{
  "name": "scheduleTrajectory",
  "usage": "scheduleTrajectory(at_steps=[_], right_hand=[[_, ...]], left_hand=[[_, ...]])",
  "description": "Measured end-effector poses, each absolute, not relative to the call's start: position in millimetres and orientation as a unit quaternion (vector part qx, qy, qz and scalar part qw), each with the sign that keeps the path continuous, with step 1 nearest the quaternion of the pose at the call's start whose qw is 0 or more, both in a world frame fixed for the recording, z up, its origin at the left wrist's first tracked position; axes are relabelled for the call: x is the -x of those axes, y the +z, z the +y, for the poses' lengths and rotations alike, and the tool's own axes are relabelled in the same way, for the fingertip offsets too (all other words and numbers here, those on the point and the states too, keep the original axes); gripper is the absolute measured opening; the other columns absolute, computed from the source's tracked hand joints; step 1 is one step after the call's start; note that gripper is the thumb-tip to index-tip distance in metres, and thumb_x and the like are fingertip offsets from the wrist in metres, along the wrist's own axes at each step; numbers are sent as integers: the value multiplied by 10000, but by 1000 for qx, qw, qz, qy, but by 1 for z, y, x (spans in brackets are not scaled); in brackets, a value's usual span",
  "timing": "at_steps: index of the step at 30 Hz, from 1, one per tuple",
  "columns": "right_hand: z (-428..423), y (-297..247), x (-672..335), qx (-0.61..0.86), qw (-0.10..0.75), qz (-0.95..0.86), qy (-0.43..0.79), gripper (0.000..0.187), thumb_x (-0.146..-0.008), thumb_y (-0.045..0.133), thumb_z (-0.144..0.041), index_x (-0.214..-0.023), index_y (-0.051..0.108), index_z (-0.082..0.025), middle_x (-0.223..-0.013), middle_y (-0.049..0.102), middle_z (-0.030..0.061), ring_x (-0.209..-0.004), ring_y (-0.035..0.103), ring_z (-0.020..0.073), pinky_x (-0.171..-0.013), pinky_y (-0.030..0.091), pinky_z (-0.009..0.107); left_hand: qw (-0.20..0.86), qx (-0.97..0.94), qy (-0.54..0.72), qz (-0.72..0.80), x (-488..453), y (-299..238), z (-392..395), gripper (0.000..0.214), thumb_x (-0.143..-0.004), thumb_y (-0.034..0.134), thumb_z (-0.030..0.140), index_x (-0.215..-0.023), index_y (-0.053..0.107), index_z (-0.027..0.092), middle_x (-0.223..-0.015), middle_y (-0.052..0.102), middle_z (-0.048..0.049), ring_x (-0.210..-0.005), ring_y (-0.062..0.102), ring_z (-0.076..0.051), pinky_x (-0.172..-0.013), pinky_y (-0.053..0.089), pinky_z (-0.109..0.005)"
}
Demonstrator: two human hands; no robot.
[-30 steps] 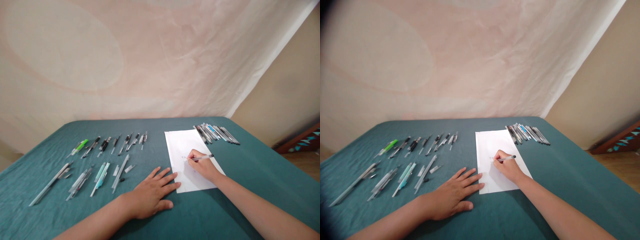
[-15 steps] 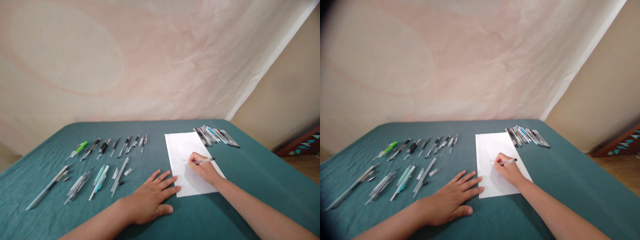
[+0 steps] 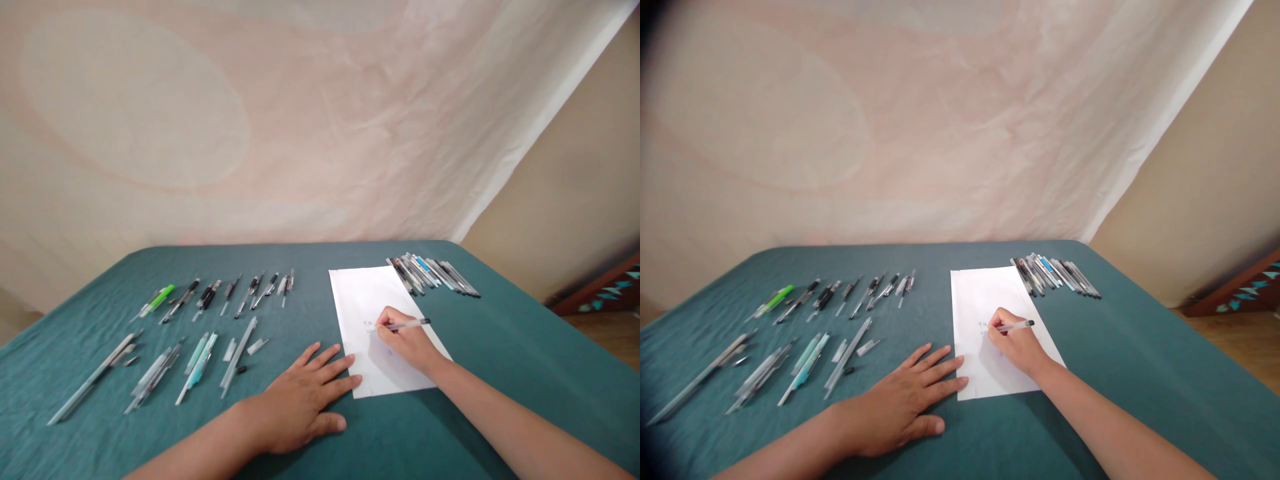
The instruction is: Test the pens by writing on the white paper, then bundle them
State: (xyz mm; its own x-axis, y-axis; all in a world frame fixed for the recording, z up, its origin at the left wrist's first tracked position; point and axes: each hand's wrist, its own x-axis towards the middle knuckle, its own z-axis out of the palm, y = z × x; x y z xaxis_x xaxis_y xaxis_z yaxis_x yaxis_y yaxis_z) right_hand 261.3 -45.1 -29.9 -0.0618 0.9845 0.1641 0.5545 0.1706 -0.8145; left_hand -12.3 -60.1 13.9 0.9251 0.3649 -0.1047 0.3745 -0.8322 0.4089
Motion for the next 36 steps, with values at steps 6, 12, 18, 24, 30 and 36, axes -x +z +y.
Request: scheduleTrajectory(at_steps=[6, 12, 18, 24, 30, 36], right_hand=[[-45, -30, -261, 570, 374, -665, 304, 61, -779, 494, -195, -719, 498, -194, -594, 495, -46, -527, 443, 105, -505, 336, 225], [-45, -28, -260, 579, 374, -665, 287, 74, -780, 487, -187, -706, 492, -194, -586, 486, -47, -537, 444, 108, -511, 327, 227], [-44, -27, -262, 584, 373, -667, 275, 82, -784, 490, -189, -703, 499, -188, -627, 516, -34, -585, 470, 116, -559, 349, 238], [-45, -26, -263, 566, 376, -675, 286, 83, -783, 489, -185, -703, 512, -185, -633, 525, -27, -601, 475, 124, -575, 355, 245], [-45, -23, -263, 574, 381, -666, 287, 80, -769, 492, -190, -695, 521, -186, -618, 534, -23, -599, 479, 131, -573, 358, 250], [-44, -25, -263, 574, 382, -668, 279, 88, -774, 491, -205, -690, 510, -188, -607, 517, -29, -583, 466, 125, -562, 347, 247]], left_hand=[[210, -959, 1, 190, 13, 13, -60, 599, -908, 310, 556, -1446, 211, 311, -1516, 197, -37, -1397, 104, -266, -1128, 55, -484], [213, -958, -6, 192, 13, 12, -59, 602, -908, 302, 559, -1448, 200, 314, -1520, 179, -37, -1398, 92, -270, -1125, 59, -494], [201, -961, 5, 187, 14, 12, -61, 596, -911, 302, 553, -1447, 208, 310, -1517, 199, -35, -1397, 106, -266, -1129, 57, -477], [204, -960, -5, 191, 14, 14, -61, 594, -912, 291, 557, -1446, 208, 313, -1518, 195, -36, -1398, 103, -264, -1128, 55, -475], [215, -958, 0, 189, 13, 13, -61, 593, -909, 318, 549, -1444, 216, 315, -1517, 197, -41, -1397, 106, -271, -1125, 57, -487], [218, -957, 1, 190, 13, 13, -60, 590, -908, 322, 548, -1442, 224, 316, -1514, 209, -39, -1397, 110, -270, -1125, 57, -484]])
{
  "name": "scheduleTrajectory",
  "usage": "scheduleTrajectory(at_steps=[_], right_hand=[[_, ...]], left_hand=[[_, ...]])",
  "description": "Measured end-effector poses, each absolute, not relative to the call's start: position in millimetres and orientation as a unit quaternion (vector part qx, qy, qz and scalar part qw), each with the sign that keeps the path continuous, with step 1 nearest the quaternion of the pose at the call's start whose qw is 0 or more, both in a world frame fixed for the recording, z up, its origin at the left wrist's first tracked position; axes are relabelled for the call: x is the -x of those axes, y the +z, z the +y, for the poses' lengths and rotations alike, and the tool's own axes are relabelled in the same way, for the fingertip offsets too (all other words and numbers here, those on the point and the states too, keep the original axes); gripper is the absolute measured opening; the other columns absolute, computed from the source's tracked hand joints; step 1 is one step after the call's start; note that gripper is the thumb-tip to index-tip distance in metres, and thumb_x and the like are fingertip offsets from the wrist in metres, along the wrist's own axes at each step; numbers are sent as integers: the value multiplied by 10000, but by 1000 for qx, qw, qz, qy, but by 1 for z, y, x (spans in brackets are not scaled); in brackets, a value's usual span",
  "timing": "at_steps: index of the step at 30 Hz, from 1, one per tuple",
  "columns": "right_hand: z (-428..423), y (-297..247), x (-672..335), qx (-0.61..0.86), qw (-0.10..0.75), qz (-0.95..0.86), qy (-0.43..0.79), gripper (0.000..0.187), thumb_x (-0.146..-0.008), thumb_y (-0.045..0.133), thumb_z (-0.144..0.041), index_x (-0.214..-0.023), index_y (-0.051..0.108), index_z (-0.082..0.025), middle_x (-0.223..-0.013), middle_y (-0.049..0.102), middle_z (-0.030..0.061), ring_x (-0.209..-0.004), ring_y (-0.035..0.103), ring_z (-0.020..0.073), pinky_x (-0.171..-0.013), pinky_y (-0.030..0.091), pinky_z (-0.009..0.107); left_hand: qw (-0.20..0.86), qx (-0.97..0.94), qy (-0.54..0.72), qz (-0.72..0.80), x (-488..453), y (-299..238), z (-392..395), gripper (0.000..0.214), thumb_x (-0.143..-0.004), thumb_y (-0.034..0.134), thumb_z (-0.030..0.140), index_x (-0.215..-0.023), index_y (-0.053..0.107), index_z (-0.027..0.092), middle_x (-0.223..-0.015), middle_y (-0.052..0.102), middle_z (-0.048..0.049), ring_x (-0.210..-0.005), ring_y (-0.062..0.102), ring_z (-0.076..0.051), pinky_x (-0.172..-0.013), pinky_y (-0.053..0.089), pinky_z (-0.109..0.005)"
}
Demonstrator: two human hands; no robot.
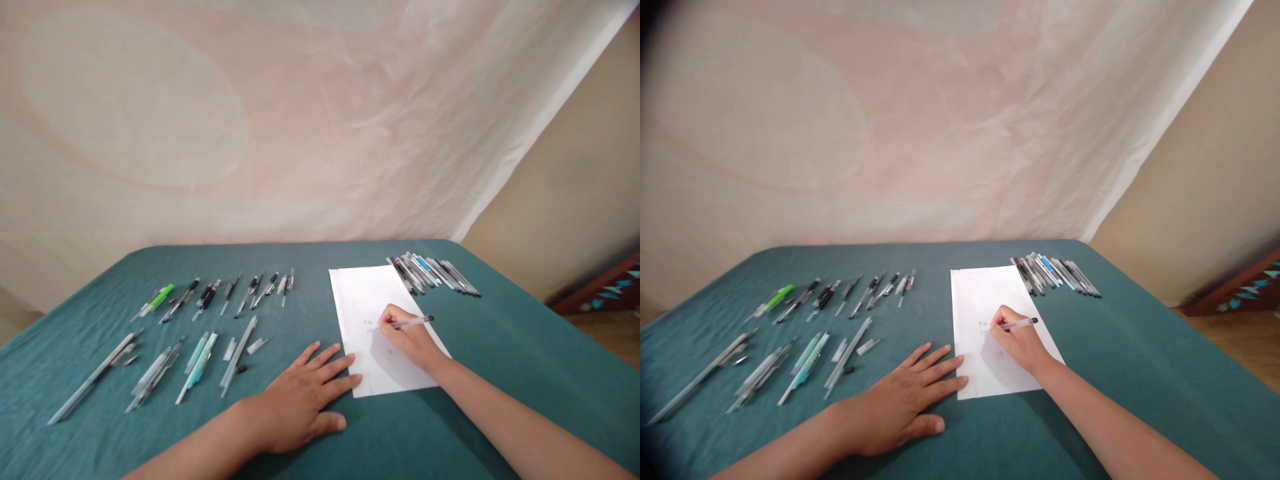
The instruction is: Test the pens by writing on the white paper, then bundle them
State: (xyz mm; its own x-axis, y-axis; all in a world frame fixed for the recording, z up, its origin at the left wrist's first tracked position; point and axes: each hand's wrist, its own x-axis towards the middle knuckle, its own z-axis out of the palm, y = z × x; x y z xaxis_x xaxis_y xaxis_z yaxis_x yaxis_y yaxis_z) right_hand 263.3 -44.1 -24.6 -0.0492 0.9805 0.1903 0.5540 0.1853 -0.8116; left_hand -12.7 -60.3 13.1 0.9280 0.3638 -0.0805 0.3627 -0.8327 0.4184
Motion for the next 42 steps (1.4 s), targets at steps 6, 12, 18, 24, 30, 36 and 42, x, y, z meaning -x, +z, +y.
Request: scheduleTrajectory(at_steps=[6, 12, 18, 24, 30, 36, 42], right_hand=[[-44, -26, -264, 579, 385, -666, 271, 87, -767, 490, -195, -682, 506, -187, -600, 507, -34, -574, 458, 122, -554, 339, 245], [-45, -24, -263, 574, 383, -667, 279, 95, -759, 486, -184, -666, 504, -186, -585, 492, -33, -562, 446, 120, -534, 329, 240], [-46, -22, -264, 584, 379, -665, 270, 116, -771, 507, -236, -663, 512, -193, -580, 500, -29, -563, 454, 129, -532, 340, 248], [-47, -23, -266, 594, 393, -644, 279, 195, -802, 566, -398, -855, 608, -215, -801, 637, 18, -725, 562, 178, -648, 414, 286], [-46, -15, -268, 516, 456, -564, 456, 473, -785, 575, -499, -1189, 557, -254, -1124, 602, 88, -771, 559, 195, -572, 413, 291], [-46, 11, -269, 418, 439, -515, 606, 698, -796, 333, -679, -1372, 391, -289, -1435, 368, 89, -917, 552, 243, -585, 453, 331], [-50, 21, -270, 396, 434, -479, 653, 781, -803, 146, -712, -1384, 388, -249, -1435, 369, 101, -976, 543, 262, -583, 448, 336]], left_hand=[[219, -957, 2, 189, 13, 12, -61, 593, -909, 316, 549, -1444, 218, 313, -1518, 193, -40, -1398, 99, -271, -1126, 50, -486], [222, -956, 0, 190, 13, 15, -61, 597, -906, 312, 558, -1442, 230, 307, -1515, 200, -45, -1397, 99, -274, -1125, 51, -487], [229, -954, 4, 193, 13, 15, -62, 601, -902, 326, 559, -1441, 227, 313, -1516, 202, -42, -1396, 111, -278, -1122, 52, -493], [201, -955, 25, 217, 13, 22, -63, 596, -889, 386, 540, -1421, 272, 298, -1495, 266, -61, -1358, 246, -277, -1103, 162, -461], [5, -871, 46, 489, 53, 55, -32, 259, -894, 459, 350, -1076, 560, 196, -1077, 582, -113, -1048, 514, -280, -905, 378, -433], [-22, -854, -62, 515, 87, 46, -9, 142, -759, 631, 303, -817, 620, 174, -911, 623, -101, -949, 552, -269, -821, 410, -377], [29, -877, -17, 479, 73, 38, -12, 103, -792, 568, 257, -834, 617, 176, -865, 651, -90, -913, 581, -262, -821, 397, -364]])
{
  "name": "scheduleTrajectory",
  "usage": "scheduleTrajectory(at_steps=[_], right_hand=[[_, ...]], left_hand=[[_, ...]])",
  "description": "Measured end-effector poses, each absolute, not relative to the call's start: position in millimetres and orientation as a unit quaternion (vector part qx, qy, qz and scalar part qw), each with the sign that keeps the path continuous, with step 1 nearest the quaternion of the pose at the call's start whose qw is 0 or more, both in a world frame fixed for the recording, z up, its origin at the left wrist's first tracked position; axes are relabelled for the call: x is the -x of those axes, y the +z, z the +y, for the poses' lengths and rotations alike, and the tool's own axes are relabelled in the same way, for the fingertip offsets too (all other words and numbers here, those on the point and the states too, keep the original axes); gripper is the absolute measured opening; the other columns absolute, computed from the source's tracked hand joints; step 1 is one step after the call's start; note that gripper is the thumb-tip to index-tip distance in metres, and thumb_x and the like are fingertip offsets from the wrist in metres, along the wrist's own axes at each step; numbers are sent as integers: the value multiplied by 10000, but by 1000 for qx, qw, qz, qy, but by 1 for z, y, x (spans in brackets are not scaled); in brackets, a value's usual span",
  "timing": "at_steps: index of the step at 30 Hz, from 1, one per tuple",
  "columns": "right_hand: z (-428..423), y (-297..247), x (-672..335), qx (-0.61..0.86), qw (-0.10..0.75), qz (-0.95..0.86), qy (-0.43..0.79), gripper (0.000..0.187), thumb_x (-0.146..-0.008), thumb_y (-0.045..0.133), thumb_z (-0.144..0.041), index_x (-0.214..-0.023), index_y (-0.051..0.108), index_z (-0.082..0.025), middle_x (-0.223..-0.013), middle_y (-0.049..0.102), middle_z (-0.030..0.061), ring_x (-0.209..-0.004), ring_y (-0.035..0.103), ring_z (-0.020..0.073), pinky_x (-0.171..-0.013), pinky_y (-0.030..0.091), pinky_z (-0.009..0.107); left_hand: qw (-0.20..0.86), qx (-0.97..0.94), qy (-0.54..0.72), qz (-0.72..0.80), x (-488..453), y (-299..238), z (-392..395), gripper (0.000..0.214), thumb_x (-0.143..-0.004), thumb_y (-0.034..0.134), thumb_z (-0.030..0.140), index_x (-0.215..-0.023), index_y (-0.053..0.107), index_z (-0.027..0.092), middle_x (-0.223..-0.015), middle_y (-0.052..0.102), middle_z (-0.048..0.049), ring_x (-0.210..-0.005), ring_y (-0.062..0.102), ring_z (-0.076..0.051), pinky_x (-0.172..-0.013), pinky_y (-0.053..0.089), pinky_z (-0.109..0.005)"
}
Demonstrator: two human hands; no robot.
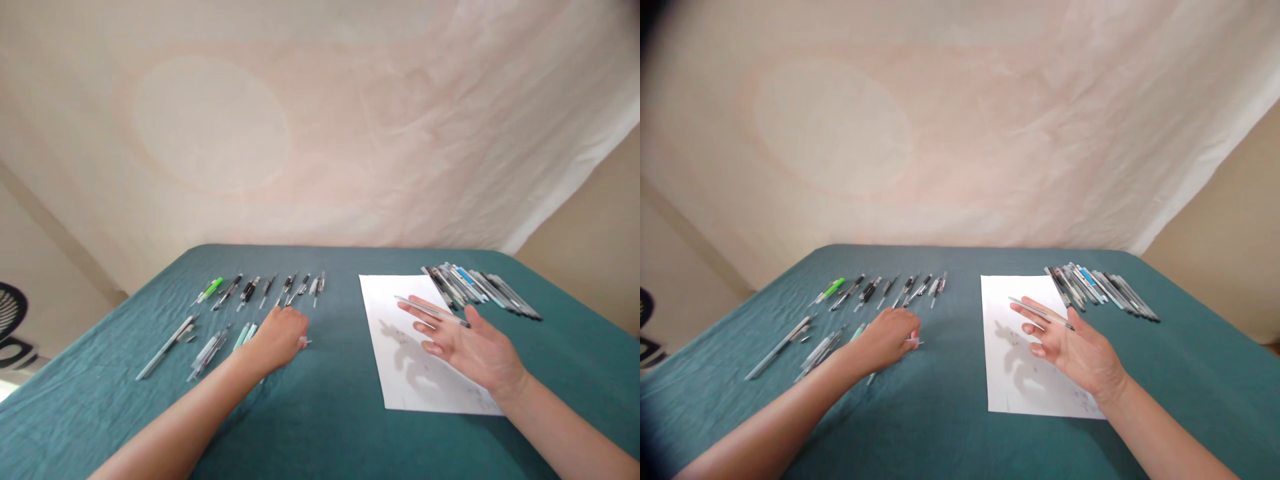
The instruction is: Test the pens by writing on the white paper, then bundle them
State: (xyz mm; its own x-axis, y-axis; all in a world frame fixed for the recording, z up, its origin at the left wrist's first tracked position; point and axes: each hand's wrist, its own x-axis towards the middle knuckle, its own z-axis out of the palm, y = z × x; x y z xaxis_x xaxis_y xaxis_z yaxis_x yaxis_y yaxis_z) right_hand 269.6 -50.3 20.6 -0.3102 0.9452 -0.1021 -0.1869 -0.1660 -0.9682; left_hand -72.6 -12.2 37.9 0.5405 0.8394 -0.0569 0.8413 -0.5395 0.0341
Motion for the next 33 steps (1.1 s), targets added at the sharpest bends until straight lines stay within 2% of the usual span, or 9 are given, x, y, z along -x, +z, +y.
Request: scheduleTrajectory(at_steps=[5, 7, 9, 11, 14, 17, 21, 33], right_hand=[[-54, 22, -272, 373, 415, -468, 686, 813, -787, 163, -740, -1352, 442, -227, -1430, 367, 128, -950, 540, 251, -540, 418, 300], [-55, 19, -271, 388, 381, -485, 685, 694, -802, 341, -679, -1326, 470, -244, -1401, 407, 128, -868, 546, 214, -504, 385, 268], [-55, 16, -266, 416, 335, -513, 672, 549, -803, 525, -514, -1298, 488, -280, -1335, 484, 109, -730, 525, 152, -469, 338, 235], [-55, 14, -257, 447, 293, -556, 636, 472, -811, 569, -405, -1267, 506, -296, -1223, 572, 83, -621, 481, 111, -459, 318, 221], [-53, 14, -238, 491, 285, -652, 502, 335, -844, 536, -379, -1157, 582, -268, -991, 663, 48, -671, 532, 134, -568, 403, 244], [-54, 13, -218, 516, 315, -709, 363, 242, -847, 529, -378, -1004, 655, -243, -895, 678, 38, -810, 592, 182, -714, 448, 287], [-57, 2, -204, 520, 341, -733, 277, 227, -864, 503, -361, -952, 671, -237, -938, 664, 37, -839, 603, 179, -725, 460, 276], [-62, -9, -203, 497, 321, -770, 237, 194, -896, 488, -313, -962, 657, -244, -898, 650, 21, -790, 603, 154, -682, 460, 258]], left_hand=[[186, -857, 91, 472, 50, 41, -22, 130, -823, 543, 307, -876, 585, 197, -825, 644, -23, -783, 595, -183, -708, 419, -273], [270, -832, 151, 461, 41, 34, -26, 134, -818, 550, 301, -887, 589, 193, -835, 639, -16, -779, 589, -164, -690, 425, -256], [376, -786, 198, 449, 34, 23, -28, 150, -822, 537, 277, -914, 595, 174, -805, 634, -18, -756, 592, -151, -677, 438, -252], [492, -720, 228, 434, 30, 12, -27, 188, -827, 529, 267, -950, 589, 138, -752, 627, -23, -707, 603, -142, -663, 457, -256], [594, -634, 271, 414, 28, 2, -24, 229, -805, 577, 281, -956, 570, 109, -770, 635, -42, -654, 614, -131, -635, 471, -262], [627, -588, 301, 413, 30, -2, -21, 260, -781, 625, 317, -924, 551, 112, -750, 638, -44, -613, 611, -123, -596, 466, -252], [656, -551, 310, 412, 34, -4, -17, 301, -750, 672, 341, -902, 538, 119, -733, 644, -43, -597, 611, -118, -597, 474, -252], [655, -577, 281, 400, 33, -4, -20, 326, -748, 668, 371, -906, 540, 116, -739, 661, -62, -614, 622, -133, -615, 476, -268]])
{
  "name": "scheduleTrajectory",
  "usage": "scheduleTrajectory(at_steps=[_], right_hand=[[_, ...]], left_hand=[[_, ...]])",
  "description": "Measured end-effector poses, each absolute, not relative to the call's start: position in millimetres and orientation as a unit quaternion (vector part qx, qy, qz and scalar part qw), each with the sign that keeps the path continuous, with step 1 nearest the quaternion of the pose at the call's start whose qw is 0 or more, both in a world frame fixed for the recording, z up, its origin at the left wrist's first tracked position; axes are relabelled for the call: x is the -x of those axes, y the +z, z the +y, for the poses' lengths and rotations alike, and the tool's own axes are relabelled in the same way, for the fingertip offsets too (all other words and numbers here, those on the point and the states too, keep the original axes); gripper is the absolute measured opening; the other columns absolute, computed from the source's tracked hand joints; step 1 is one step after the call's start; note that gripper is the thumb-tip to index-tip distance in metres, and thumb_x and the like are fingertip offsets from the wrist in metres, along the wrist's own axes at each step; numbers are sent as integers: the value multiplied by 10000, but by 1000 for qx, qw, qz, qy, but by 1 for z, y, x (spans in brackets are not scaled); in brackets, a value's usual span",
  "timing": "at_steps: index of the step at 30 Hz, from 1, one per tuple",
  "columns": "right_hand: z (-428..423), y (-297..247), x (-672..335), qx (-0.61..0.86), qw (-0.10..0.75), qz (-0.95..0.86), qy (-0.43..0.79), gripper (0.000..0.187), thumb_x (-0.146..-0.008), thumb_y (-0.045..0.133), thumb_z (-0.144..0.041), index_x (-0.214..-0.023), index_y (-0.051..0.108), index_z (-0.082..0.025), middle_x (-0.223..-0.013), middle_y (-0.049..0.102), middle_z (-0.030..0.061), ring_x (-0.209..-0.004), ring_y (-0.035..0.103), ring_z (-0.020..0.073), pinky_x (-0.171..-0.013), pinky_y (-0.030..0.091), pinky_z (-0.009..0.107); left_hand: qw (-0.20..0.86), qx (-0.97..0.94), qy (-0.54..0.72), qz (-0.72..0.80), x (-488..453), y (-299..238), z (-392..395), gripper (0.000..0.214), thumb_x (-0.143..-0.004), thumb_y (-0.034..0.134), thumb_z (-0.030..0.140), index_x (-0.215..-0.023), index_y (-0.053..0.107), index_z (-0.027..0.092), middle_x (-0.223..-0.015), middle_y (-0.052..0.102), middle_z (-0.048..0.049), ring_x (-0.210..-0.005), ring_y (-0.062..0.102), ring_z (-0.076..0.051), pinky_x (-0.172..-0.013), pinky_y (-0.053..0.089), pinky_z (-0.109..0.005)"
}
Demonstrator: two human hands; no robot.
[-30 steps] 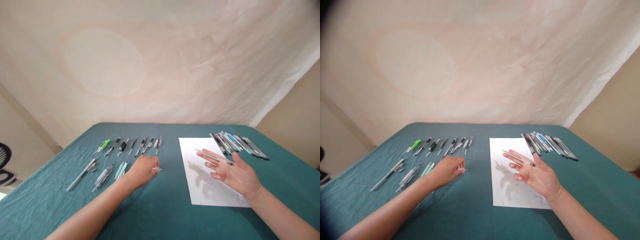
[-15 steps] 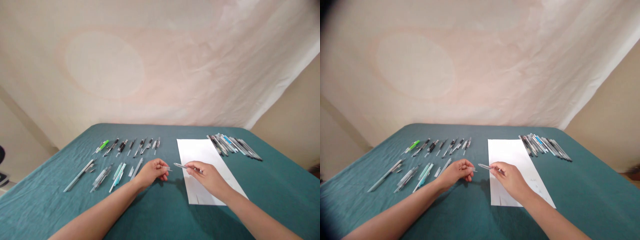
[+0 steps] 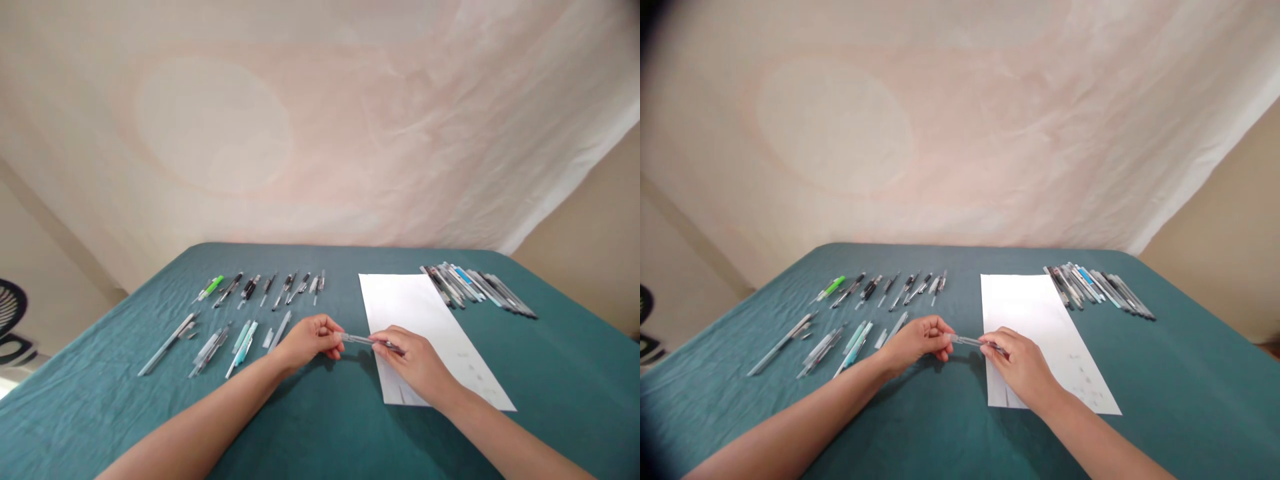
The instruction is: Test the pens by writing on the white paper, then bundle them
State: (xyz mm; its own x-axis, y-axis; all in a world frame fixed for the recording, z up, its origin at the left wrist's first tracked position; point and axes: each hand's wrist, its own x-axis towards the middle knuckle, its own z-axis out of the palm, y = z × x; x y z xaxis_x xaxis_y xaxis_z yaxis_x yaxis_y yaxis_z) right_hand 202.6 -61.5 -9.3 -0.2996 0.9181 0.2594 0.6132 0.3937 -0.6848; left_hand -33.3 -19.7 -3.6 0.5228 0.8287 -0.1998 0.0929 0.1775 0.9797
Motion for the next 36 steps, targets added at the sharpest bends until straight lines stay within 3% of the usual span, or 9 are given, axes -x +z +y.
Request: scheduleTrajectory(at_steps=[4, 10, 16, 36], right_hand=[[-62, -13, -201, 475, 322, -788, 223, 176, -900, 493, -289, -966, 648, -240, -878, 639, 21, -806, 601, 153, -705, 465, 261], [-65, -13, -206, 454, 300, -824, 159, 205, -929, 449, -277, -1030, 625, -249, -901, 618, 25, -812, 590, 149, -726, 462, 270], [-64, -16, -212, 450, 276, -841, 119, 224, -937, 433, -294, -1051, 618, -240, -870, 614, 30, -797, 578, 160, -704, 450, 281], [-68, -14, -210, 414, 302, -849, 125, 246, -940, 417, -264, -989, 649, -197, -790, 619, 53, -695, 580, 149, -640, 458, 273]], left_hand=[[617, -625, 235, 417, 33, 0, -23, 300, -779, 608, 390, -908, 550, 125, -725, 657, -47, -586, 603, -128, -575, 451, -248], [451, -759, 140, 448, 37, 11, -30, 285, -859, 446, 399, -773, 586, 165, -609, 595, 16, -532, 527, -111, -540, 377, -213], [509, -766, 95, 381, 40, 23, -31, 391, -913, 294, 454, -851, 558, 172, -566, 502, 35, -507, 448, -100, -552, 370, -203], [460, -788, 90, 400, 34, 24, -35, 337, -898, 314, 409, -746, 513, 184, -636, 474, 26, -603, 439, -115, -587, 347, -200]])
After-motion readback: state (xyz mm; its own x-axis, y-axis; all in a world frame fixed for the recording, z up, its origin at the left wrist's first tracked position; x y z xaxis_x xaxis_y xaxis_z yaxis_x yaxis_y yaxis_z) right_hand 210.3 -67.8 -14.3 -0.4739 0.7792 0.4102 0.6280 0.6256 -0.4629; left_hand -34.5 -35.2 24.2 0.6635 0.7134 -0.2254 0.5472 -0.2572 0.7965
